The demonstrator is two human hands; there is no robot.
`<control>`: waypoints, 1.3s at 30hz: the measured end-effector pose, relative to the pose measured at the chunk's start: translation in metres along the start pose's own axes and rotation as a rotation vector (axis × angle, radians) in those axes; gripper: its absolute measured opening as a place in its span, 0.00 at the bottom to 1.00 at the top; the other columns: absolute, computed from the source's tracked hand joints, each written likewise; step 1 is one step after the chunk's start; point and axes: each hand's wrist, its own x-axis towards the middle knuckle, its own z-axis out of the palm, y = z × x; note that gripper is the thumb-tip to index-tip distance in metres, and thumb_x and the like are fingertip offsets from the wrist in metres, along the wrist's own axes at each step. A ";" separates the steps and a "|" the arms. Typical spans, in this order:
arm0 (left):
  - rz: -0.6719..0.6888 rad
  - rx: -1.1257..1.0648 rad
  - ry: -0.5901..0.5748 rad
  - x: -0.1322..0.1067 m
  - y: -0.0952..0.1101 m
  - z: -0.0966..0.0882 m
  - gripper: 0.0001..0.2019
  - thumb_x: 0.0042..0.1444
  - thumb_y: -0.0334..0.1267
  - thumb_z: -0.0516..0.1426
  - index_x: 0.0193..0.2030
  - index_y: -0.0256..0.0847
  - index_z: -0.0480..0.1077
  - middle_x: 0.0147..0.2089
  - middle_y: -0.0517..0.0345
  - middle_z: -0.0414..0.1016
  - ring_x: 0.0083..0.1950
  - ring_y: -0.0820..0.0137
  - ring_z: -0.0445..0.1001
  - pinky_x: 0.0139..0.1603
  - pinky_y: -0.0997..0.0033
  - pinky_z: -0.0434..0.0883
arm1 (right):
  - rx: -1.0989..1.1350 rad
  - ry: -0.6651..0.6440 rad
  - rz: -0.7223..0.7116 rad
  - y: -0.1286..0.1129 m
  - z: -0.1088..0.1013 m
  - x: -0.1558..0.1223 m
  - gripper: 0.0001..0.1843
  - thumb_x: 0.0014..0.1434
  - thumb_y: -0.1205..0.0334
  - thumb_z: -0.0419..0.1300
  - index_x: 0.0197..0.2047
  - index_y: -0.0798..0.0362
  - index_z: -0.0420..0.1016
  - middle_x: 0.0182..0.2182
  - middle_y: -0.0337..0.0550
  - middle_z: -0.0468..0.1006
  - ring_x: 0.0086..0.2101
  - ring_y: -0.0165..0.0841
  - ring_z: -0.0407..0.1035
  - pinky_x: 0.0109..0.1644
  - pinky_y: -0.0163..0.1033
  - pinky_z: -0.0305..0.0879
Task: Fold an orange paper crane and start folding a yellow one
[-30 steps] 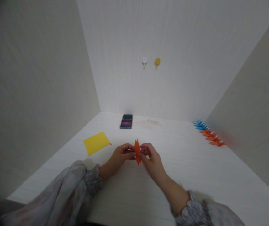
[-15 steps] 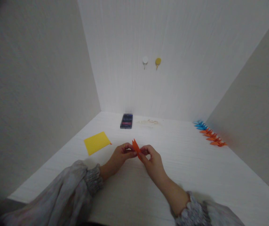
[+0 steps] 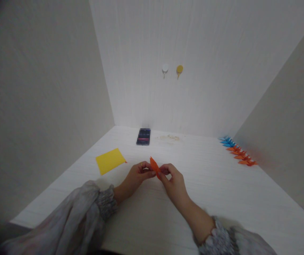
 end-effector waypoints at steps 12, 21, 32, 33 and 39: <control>0.021 0.093 0.019 0.001 -0.003 -0.001 0.09 0.40 0.36 0.61 0.30 0.34 0.70 0.31 0.54 0.74 0.33 0.70 0.70 0.38 0.69 0.66 | -0.037 -0.004 -0.120 -0.002 0.001 -0.002 0.03 0.53 0.63 0.54 0.28 0.52 0.67 0.27 0.42 0.68 0.29 0.32 0.63 0.33 0.39 0.63; 0.055 0.141 -0.007 0.004 -0.009 -0.001 0.09 0.42 0.36 0.59 0.31 0.35 0.71 0.31 0.54 0.74 0.35 0.68 0.71 0.40 0.69 0.66 | -0.086 0.027 -0.213 -0.005 0.007 -0.003 0.05 0.52 0.70 0.52 0.27 0.51 0.64 0.28 0.42 0.65 0.30 0.32 0.62 0.32 0.38 0.62; 0.046 0.032 -0.054 0.000 -0.004 0.004 0.07 0.45 0.34 0.56 0.32 0.34 0.71 0.33 0.54 0.74 0.36 0.69 0.71 0.42 0.68 0.66 | -0.130 0.034 -0.262 -0.007 0.004 -0.004 0.06 0.54 0.68 0.51 0.32 0.52 0.68 0.31 0.45 0.69 0.33 0.34 0.65 0.35 0.39 0.64; 0.045 0.042 -0.056 0.000 -0.004 0.004 0.07 0.45 0.34 0.56 0.32 0.34 0.71 0.33 0.53 0.74 0.36 0.69 0.71 0.42 0.67 0.66 | -0.131 0.034 -0.241 -0.006 0.004 -0.003 0.05 0.53 0.68 0.51 0.31 0.52 0.67 0.30 0.44 0.69 0.32 0.33 0.65 0.35 0.39 0.64; 0.066 0.075 -0.077 0.000 -0.004 0.004 0.08 0.45 0.34 0.56 0.33 0.33 0.70 0.34 0.53 0.74 0.38 0.67 0.71 0.43 0.66 0.66 | -0.124 0.056 -0.242 -0.001 0.006 -0.002 0.04 0.53 0.68 0.52 0.29 0.53 0.67 0.27 0.42 0.69 0.29 0.32 0.65 0.32 0.37 0.64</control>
